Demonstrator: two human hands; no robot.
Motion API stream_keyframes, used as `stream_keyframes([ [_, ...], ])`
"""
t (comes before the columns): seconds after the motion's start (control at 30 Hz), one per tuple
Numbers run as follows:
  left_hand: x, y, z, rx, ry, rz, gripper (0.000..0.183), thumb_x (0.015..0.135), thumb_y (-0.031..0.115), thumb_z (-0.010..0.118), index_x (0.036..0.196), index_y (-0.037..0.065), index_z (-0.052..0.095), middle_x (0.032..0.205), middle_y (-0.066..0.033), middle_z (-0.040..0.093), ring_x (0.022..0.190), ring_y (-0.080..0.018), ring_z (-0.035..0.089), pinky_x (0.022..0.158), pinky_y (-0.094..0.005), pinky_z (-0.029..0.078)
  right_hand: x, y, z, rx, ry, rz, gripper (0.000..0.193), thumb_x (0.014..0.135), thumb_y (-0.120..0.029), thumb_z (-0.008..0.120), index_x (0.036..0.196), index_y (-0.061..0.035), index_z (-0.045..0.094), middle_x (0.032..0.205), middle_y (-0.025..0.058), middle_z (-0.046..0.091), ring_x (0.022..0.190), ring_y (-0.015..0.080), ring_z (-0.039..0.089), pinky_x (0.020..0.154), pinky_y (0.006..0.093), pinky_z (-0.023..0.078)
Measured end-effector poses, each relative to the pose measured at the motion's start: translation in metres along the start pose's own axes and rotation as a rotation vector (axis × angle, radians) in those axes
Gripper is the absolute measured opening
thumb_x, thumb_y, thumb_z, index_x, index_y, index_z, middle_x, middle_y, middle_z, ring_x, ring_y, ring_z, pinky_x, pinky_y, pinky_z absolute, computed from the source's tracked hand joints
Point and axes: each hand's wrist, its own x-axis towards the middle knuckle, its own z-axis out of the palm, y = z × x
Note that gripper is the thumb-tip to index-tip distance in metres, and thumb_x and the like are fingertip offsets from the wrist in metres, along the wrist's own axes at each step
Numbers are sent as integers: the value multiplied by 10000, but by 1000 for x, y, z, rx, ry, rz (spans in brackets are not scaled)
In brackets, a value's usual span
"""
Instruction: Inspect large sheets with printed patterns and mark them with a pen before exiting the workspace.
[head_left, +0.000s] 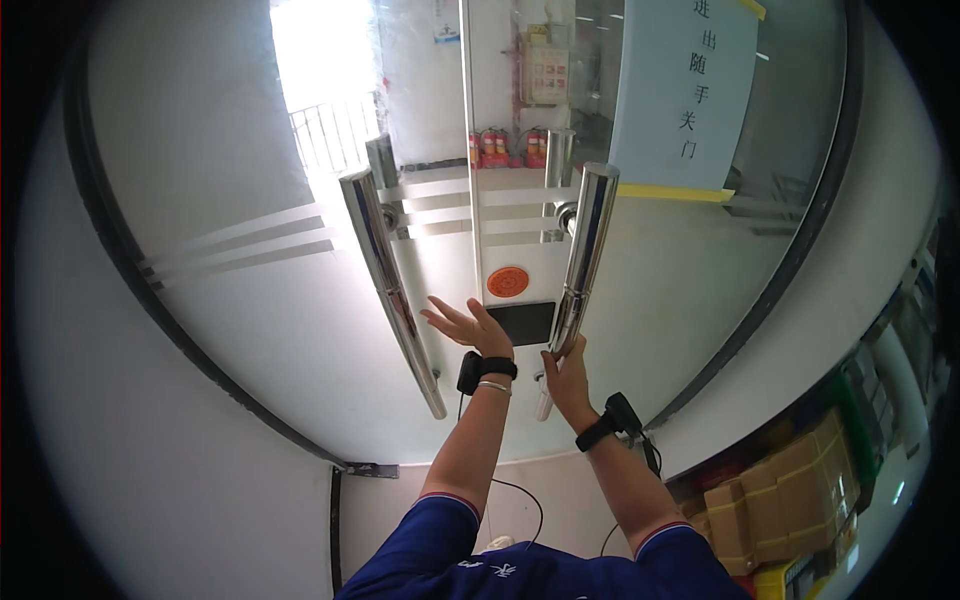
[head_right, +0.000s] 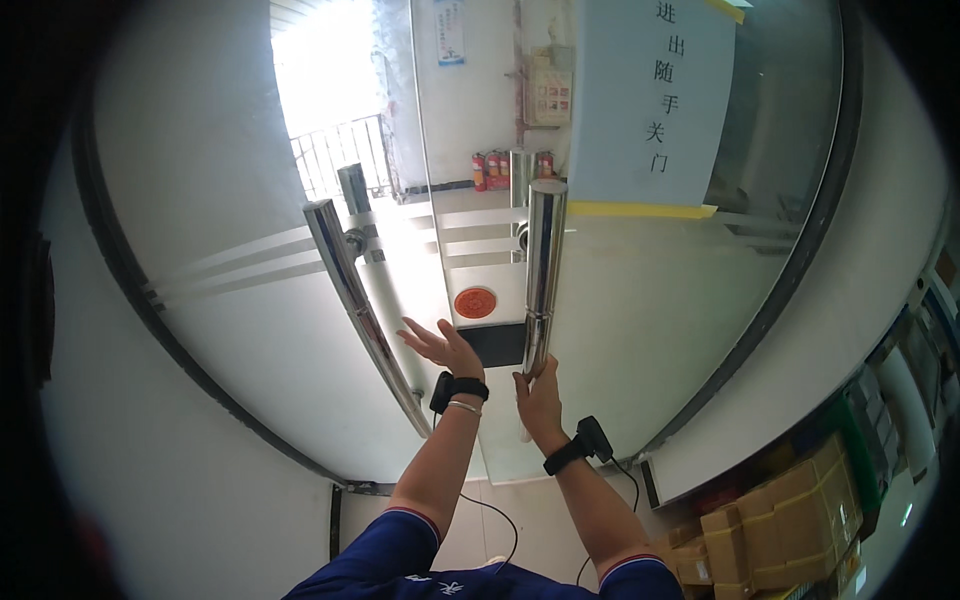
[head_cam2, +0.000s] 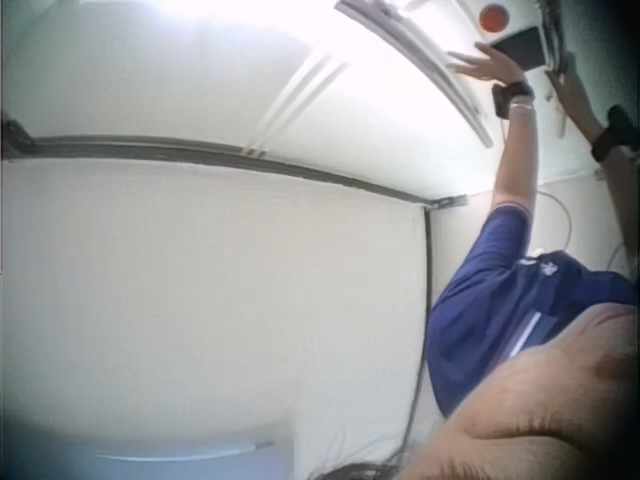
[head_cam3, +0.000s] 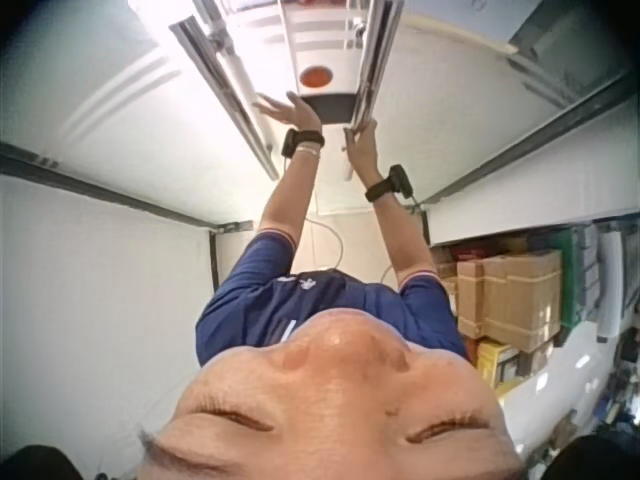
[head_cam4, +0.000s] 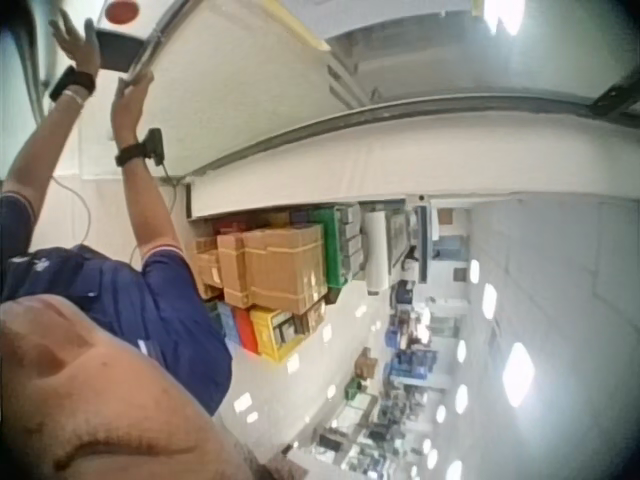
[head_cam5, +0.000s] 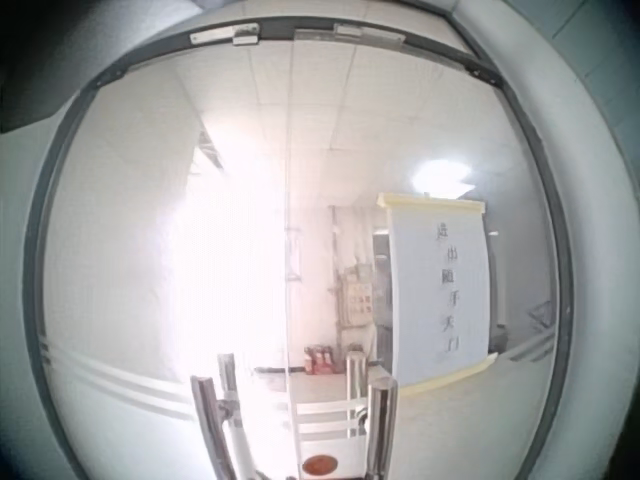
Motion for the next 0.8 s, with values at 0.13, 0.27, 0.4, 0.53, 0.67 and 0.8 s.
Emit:
stream_keyframes([
  [0.13, 6, -1, 4, -23, -36, 42, 769, 892, 629, 252, 1454, 151, 35, 1502, -133, -49, 1391, -302, -13, 1090, -526, 9, 2, 10, 3, -38, 32, -19, 366, 841, -80, 591, 1103, -16, 344, 803, 88, 473, 731, 228, 515, 697, 348, 428],
  [0.27, 13, -6, 9, -20, -46, 59, 758, 896, 620, 251, 1455, 159, 27, 1501, -129, -62, 1392, -294, -29, 1086, -529, -18, 9, 5, 3, -56, 39, -39, 362, 841, -71, 592, 1101, -21, 345, 803, 81, 457, 722, 217, 509, 690, 340, 427],
  [0.4, 9, -15, 7, 13, -58, 63, 763, 897, 614, 269, 1455, 151, 32, 1501, -138, -80, 1392, -293, -50, 1085, -526, -24, 13, 9, 6, -39, 42, -75, 357, 842, -66, 591, 1098, -26, 346, 798, 78, 445, 715, 218, 504, 684, 338, 426],
  [0.53, -4, -22, -7, 50, -40, 169, 785, 891, 620, 284, 1455, 138, 26, 1496, -166, -90, 1388, -317, -64, 1080, -534, -29, 12, 8, 11, -63, 64, -84, 348, 846, -79, 589, 1076, -24, 334, 792, 105, 467, 717, 255, 528, 670, 356, 432],
  [0.67, -8, -21, -9, 95, -37, 144, 814, 883, 628, 301, 1453, 120, 19, 1493, -184, -83, 1383, -339, -73, 1078, -538, -20, 9, 5, 14, -67, 107, -47, 355, 844, -83, 592, 1102, -27, 355, 820, 107, 473, 732, 257, 521, 685, 363, 434],
  [0.8, -5, -28, 6, 136, 30, 230, 834, 875, 608, 373, 1447, 77, 81, 1485, -218, -54, 1372, -387, -24, 1068, -555, 56, 16, 25, 11, -126, 125, -106, 338, 862, -143, 570, 1103, -15, 372, 877, 153, 487, 775, 307, 534, 708, 394, 436],
])
